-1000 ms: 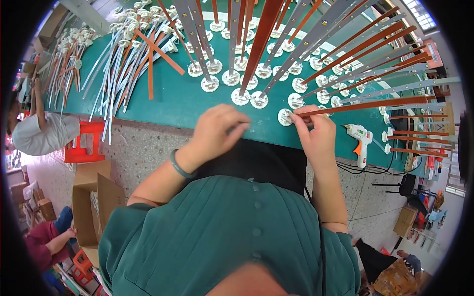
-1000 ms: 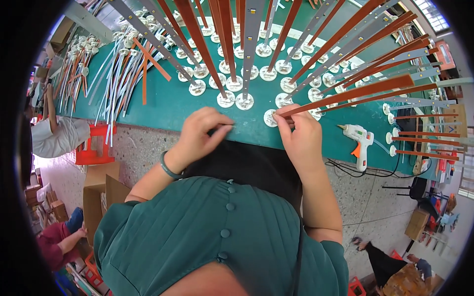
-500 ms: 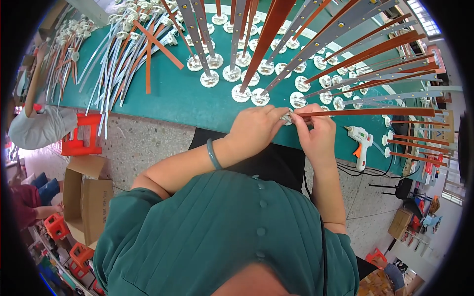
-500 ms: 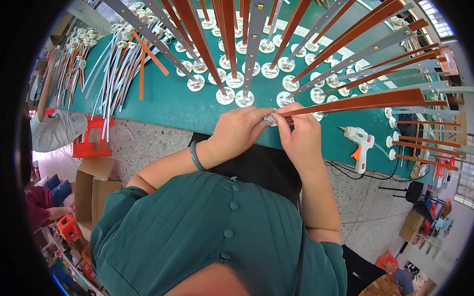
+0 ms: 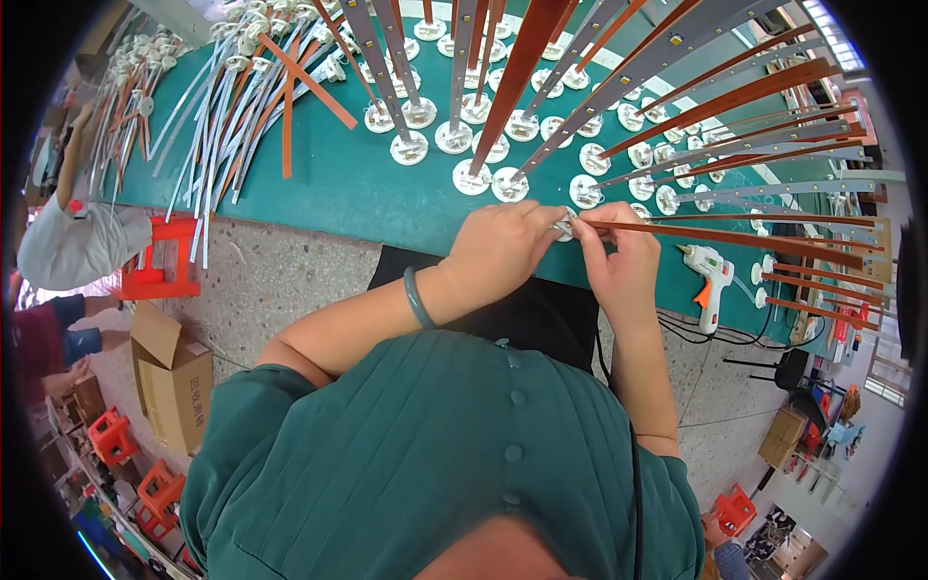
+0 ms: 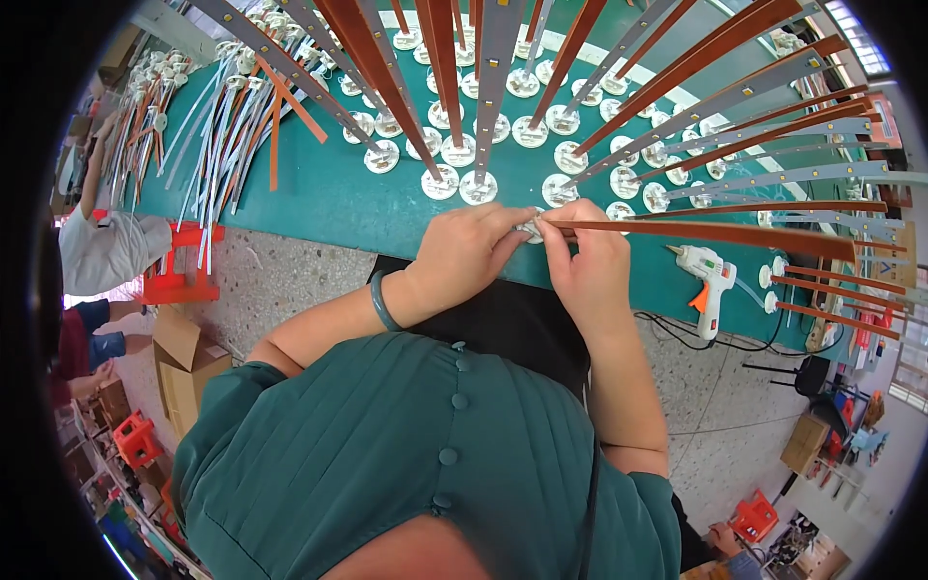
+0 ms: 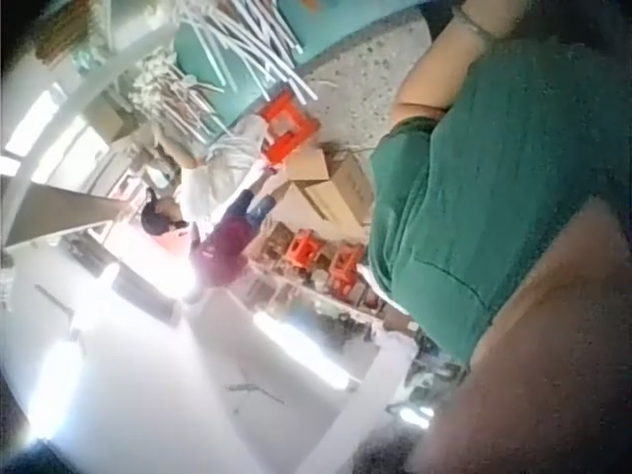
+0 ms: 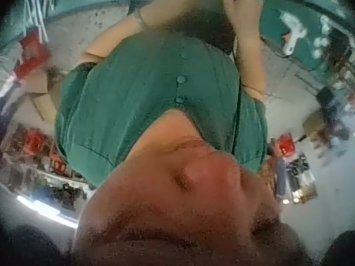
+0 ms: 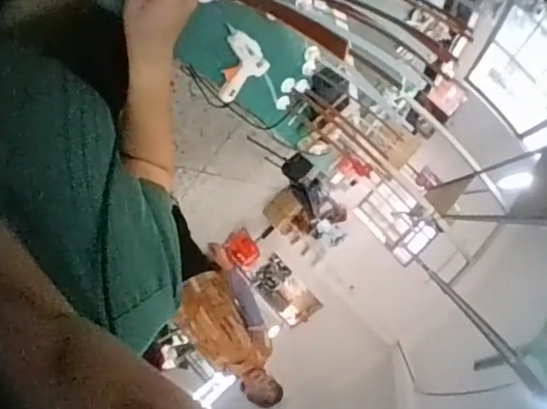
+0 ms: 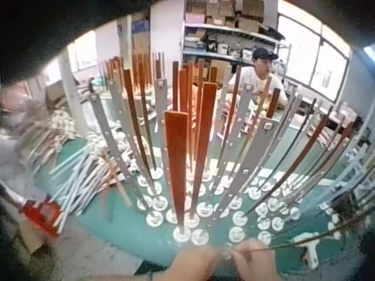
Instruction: Glue wooden rods into circular white plastic bases using a hot glue gun.
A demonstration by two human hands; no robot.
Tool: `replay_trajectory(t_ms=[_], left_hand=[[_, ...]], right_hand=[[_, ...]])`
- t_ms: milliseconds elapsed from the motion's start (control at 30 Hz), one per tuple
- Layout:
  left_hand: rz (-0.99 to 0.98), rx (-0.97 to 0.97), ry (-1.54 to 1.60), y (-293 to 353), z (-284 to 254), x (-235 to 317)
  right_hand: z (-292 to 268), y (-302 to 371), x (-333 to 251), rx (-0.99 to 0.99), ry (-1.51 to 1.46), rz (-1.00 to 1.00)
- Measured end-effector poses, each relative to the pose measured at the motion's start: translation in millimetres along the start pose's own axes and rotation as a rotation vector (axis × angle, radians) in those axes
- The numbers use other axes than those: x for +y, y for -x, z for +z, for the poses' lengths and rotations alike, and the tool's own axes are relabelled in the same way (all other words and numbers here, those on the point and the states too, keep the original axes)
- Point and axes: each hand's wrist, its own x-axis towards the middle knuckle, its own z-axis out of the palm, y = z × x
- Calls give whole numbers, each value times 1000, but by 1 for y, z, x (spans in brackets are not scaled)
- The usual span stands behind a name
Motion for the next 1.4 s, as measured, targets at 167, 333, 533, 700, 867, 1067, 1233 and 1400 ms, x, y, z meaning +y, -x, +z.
replay_trajectory(t_ms=[167,333,533,700,867,1067,1233,1400], left_hand=[[18,-45,-3,0,-4,0],[70,28,82,7,-13,5],[11,3,143,16,-20,1],[133,62,161,16,-19,-5],[62,-71,145,13,-25,-2],[79,-44,133,12,-24,-2],[53,-80,143,7,-20,3],[39,-44,101,13,-16,-1]], right_hand=[[-1,-2,-2,-7,60,-34],[5,-9,-8,78,0,-18],[22,-35,-11,182,263,-122],[35,-45,-9,170,391,-90],[39,-45,-9,190,331,-43],[41,-47,-7,225,314,-61],[34,-37,-1,246,343,-66],[20,-18,-13,227,220,-30]])
